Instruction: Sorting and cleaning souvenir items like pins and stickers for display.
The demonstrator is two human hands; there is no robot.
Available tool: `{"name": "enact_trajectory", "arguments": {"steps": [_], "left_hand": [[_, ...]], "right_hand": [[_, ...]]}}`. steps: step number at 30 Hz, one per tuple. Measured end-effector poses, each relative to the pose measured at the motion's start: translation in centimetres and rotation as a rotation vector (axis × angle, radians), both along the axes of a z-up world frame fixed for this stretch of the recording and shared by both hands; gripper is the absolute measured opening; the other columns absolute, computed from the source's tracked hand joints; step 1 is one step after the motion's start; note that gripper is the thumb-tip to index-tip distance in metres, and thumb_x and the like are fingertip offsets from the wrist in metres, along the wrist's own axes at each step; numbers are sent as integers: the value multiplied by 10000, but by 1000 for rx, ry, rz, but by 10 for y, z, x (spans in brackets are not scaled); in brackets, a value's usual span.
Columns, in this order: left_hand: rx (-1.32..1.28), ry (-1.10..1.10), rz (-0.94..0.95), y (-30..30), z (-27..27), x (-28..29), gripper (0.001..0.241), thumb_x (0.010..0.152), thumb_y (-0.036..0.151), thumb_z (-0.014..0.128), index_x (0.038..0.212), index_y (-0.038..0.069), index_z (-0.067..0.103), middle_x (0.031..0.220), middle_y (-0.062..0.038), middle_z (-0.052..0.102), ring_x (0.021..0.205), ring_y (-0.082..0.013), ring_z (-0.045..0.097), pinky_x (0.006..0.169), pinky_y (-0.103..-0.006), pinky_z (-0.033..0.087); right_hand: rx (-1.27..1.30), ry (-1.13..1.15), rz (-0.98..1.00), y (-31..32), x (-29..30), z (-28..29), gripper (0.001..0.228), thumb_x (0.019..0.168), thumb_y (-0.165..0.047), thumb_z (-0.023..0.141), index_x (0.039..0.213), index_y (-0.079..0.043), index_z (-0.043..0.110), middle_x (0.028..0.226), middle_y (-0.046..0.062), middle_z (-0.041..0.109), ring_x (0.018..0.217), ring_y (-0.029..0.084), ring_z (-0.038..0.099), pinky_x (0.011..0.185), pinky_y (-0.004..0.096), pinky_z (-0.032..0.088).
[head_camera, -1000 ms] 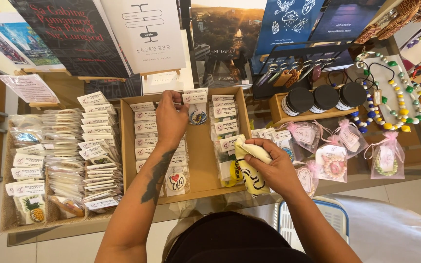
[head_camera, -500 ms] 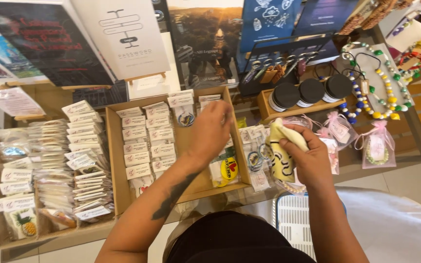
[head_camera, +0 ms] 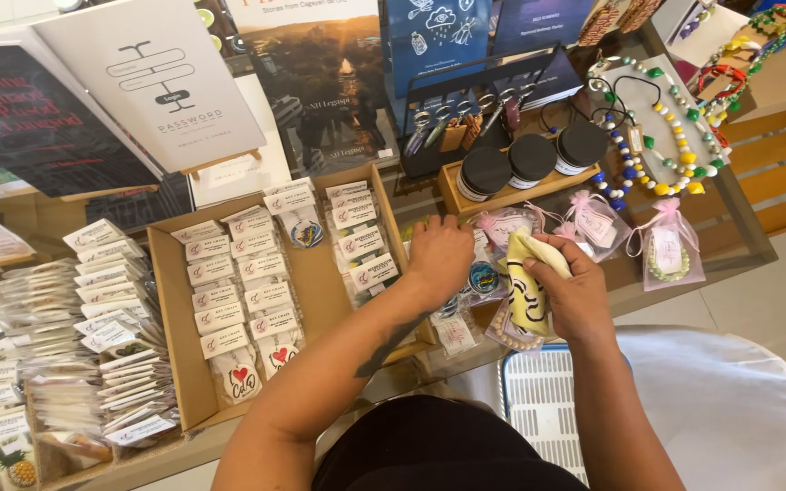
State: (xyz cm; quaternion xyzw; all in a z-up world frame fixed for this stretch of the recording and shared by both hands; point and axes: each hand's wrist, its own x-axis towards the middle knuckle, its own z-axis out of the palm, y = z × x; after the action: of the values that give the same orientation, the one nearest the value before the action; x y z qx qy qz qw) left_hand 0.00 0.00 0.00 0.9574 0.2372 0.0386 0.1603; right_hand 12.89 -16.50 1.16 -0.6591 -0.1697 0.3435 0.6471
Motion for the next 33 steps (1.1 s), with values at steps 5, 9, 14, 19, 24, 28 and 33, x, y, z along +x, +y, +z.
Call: {"name": "enact_trajectory", "arguments": {"steps": [5, 9, 14, 19, 24, 28, 33], "left_hand": [[-12, 99, 20, 0, -10, 12, 310, 769, 76, 684, 1068, -3, 704, 1125, -192, 658, 1111, -357, 607, 935, -499, 472], [-42, 100, 81, -1, -14, 16, 316, 765, 64, 688, 1072, -9, 700, 1156, -205, 643, 1140, -374, 595, 961, -517, 471], [-97, 18, 120, 1, -13, 15, 330, 763, 39, 676, 1088, -21, 673, 1160, -222, 645, 1135, -391, 605, 930, -514, 500], [-479, -73, 166, 3, -2, 7, 354, 836, 44, 630, 1175, -41, 572, 1058, -267, 723, 994, -405, 708, 916, -479, 540], [-745, -444, 206, 4, -15, 1, 331, 906, 98, 644, 1198, -19, 542, 1078, -254, 722, 977, -387, 722, 859, -471, 562], [-903, -525, 270, 13, 7, -12, 327, 949, 149, 645, 1240, 31, 552, 1100, -191, 732, 935, -288, 748, 779, -401, 604], [-983, -574, 378, 42, 49, -55, 323, 959, 157, 631, 1255, 49, 558, 1040, -165, 745, 815, -251, 741, 665, -364, 593]], "right_hand": [[1, 31, -1, -1, 3, -9, 352, 884, 26, 716, 1232, -20, 682, 1058, 75, 720, 850, 111, 693, 726, 257, 592], [-8, 39, -5, 0, 3, -10, 351, 884, 26, 716, 1230, -18, 681, 1059, 82, 725, 848, 118, 697, 723, 260, 591], [-26, 26, -11, 4, -1, -4, 349, 886, 21, 716, 1232, -19, 683, 1056, 82, 725, 849, 117, 697, 725, 258, 590], [37, -1, -15, 2, -1, -8, 358, 893, 17, 729, 1246, -5, 680, 1073, 67, 715, 878, 113, 698, 751, 256, 594], [32, -83, -14, 17, -20, 1, 357, 890, -17, 740, 1239, -61, 682, 1063, 66, 732, 870, 123, 706, 734, 272, 601], [17, -514, 167, 25, -42, 2, 345, 917, -10, 767, 1248, -67, 689, 1156, 70, 666, 991, 134, 669, 818, 273, 574], [-148, -465, 177, 28, -42, 24, 342, 869, -39, 766, 1203, -78, 707, 1115, 53, 722, 984, 139, 691, 828, 274, 568]]}}
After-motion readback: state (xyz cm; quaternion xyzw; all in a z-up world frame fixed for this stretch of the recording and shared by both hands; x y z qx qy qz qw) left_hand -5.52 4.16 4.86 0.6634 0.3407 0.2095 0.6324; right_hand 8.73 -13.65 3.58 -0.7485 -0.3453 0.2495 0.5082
